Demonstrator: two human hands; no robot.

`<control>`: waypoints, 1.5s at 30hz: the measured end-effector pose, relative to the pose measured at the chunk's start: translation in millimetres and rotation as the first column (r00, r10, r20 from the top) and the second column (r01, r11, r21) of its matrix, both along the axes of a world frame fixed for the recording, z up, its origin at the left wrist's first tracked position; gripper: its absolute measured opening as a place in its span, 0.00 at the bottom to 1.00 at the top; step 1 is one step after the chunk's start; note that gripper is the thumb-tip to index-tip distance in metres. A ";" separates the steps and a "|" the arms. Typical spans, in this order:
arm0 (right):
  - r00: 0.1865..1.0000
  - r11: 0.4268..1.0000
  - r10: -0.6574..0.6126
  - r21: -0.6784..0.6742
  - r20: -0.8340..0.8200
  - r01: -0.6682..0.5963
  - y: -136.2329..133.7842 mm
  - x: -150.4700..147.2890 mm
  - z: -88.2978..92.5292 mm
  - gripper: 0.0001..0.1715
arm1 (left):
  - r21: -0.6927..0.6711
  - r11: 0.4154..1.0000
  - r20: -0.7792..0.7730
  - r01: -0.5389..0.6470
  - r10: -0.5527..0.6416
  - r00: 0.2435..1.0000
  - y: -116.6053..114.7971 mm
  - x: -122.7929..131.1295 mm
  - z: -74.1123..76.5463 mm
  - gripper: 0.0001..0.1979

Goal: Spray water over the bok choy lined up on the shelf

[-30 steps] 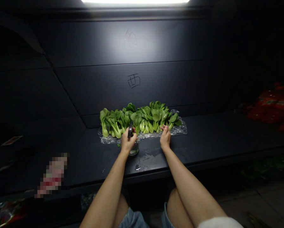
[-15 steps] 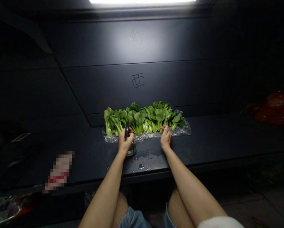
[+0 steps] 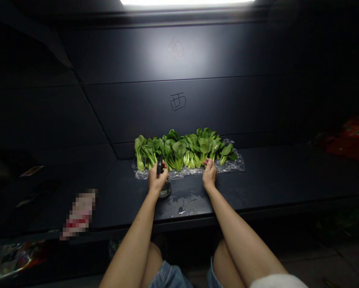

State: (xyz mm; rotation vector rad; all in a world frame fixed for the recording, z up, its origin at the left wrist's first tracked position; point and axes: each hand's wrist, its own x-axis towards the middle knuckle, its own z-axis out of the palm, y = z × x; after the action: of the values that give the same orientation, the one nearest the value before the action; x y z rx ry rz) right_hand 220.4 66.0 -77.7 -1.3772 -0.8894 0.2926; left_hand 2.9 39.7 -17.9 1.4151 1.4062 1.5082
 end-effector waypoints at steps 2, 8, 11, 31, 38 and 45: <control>1.000 1.000 0.006 0.000 -0.003 -0.006 0.0 -3.7 0.7 0.43 | -0.008 1.000 -0.009 -0.013 0.013 1.000 -1.2 -3.8 2.0 0.11; 1.000 1.000 0.022 -0.018 -0.005 -0.022 -0.9 -14.9 3.1 0.42 | 0.039 0.999 0.014 -0.031 0.031 0.999 1.0 -16.9 -2.1 0.12; 0.999 0.999 0.032 -0.004 0.001 -0.032 -0.9 -18.9 3.5 0.41 | 0.040 0.999 0.001 -0.035 0.035 0.999 2.1 -22.6 -5.2 0.11; 0.994 0.996 0.086 0.000 0.065 -0.086 0.5 -34.3 -1.1 0.37 | 0.020 0.993 0.030 -0.118 0.117 0.993 -1.2 -49.5 0.5 0.08; 0.992 0.994 0.106 -0.001 0.066 -0.106 -0.4 -38.5 -0.5 0.38 | 0.020 0.981 0.018 -0.195 0.194 0.981 0.3 -55.2 -0.4 0.11; 0.991 0.993 0.116 -0.006 0.071 -0.116 -0.6 -40.2 -0.7 0.39 | 0.003 0.963 -0.036 -0.270 0.270 0.962 -1.4 -65.3 -2.8 0.08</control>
State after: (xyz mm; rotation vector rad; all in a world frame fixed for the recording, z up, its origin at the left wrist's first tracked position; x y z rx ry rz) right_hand 180.2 65.4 -78.4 -1.3464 -1.0305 0.3351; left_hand -62.4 38.3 -20.6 1.2944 1.6774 1.6536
